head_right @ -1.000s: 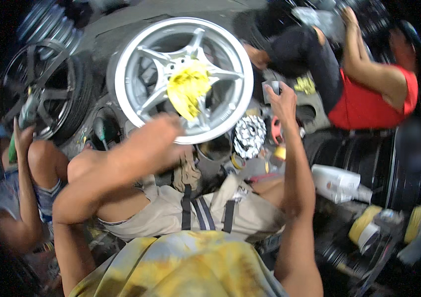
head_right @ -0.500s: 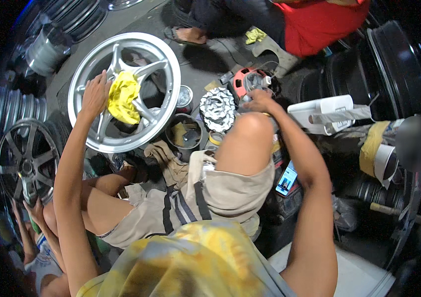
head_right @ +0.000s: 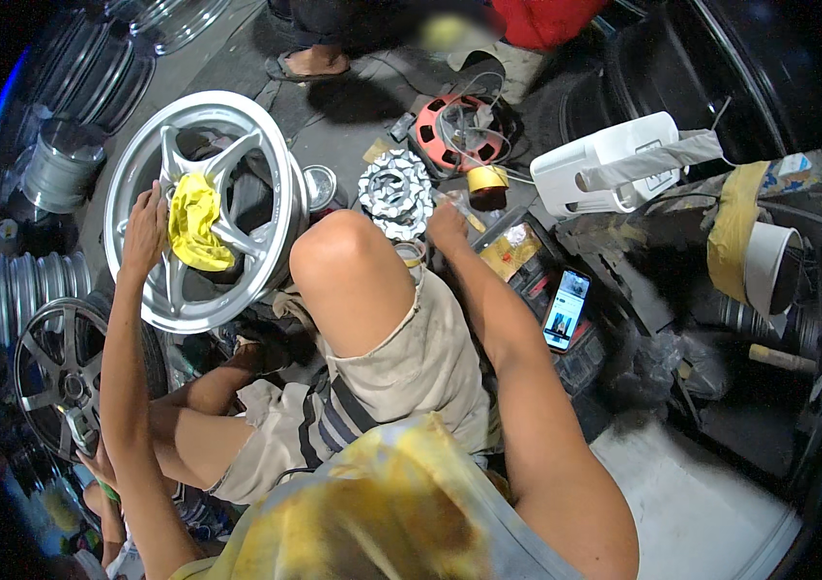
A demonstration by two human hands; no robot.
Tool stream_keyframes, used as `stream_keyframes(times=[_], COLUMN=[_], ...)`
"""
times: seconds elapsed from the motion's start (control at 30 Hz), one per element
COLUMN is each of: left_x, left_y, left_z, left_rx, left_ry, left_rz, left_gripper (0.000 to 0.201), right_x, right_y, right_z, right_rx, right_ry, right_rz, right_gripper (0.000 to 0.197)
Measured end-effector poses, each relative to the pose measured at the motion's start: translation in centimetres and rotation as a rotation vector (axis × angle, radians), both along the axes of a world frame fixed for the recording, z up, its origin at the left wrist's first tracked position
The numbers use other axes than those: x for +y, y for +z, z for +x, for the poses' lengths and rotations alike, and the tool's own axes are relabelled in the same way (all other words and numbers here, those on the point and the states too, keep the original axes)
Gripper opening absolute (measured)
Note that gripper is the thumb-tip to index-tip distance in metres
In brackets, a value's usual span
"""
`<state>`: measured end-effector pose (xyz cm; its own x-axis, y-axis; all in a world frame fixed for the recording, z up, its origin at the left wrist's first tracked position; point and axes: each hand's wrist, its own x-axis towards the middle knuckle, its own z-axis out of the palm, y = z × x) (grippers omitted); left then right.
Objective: The person sits on the floor and wipes a silver five-spoke wheel rim with a yellow cloth. They then use a small tool to scrape residue from the rim's surface and continue wiping. The person briefly handles a small snack packet before resuming the cleaning process.
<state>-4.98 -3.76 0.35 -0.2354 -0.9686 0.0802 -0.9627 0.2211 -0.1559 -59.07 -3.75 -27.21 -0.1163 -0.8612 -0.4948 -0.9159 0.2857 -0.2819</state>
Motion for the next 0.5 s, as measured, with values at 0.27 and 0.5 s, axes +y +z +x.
stream_keyframes(times=[0.27,0.5], left_x=[4.0,5.4], left_y=[5.4,6.0], left_z=[-1.1,-0.6], left_rx=[0.139,0.259], left_ry=[0.191,0.169], left_rz=[0.168,0.115], left_gripper=[0.044,0.045], right_x=[-1.4,-2.5], right_y=[-0.1,-2.8], right_z=[-2.0,-3.0], right_rx=[0.152,0.249], right_ry=[-0.264,-0.087], right_rz=[0.052,0.090], right_gripper=[0.059,0.057])
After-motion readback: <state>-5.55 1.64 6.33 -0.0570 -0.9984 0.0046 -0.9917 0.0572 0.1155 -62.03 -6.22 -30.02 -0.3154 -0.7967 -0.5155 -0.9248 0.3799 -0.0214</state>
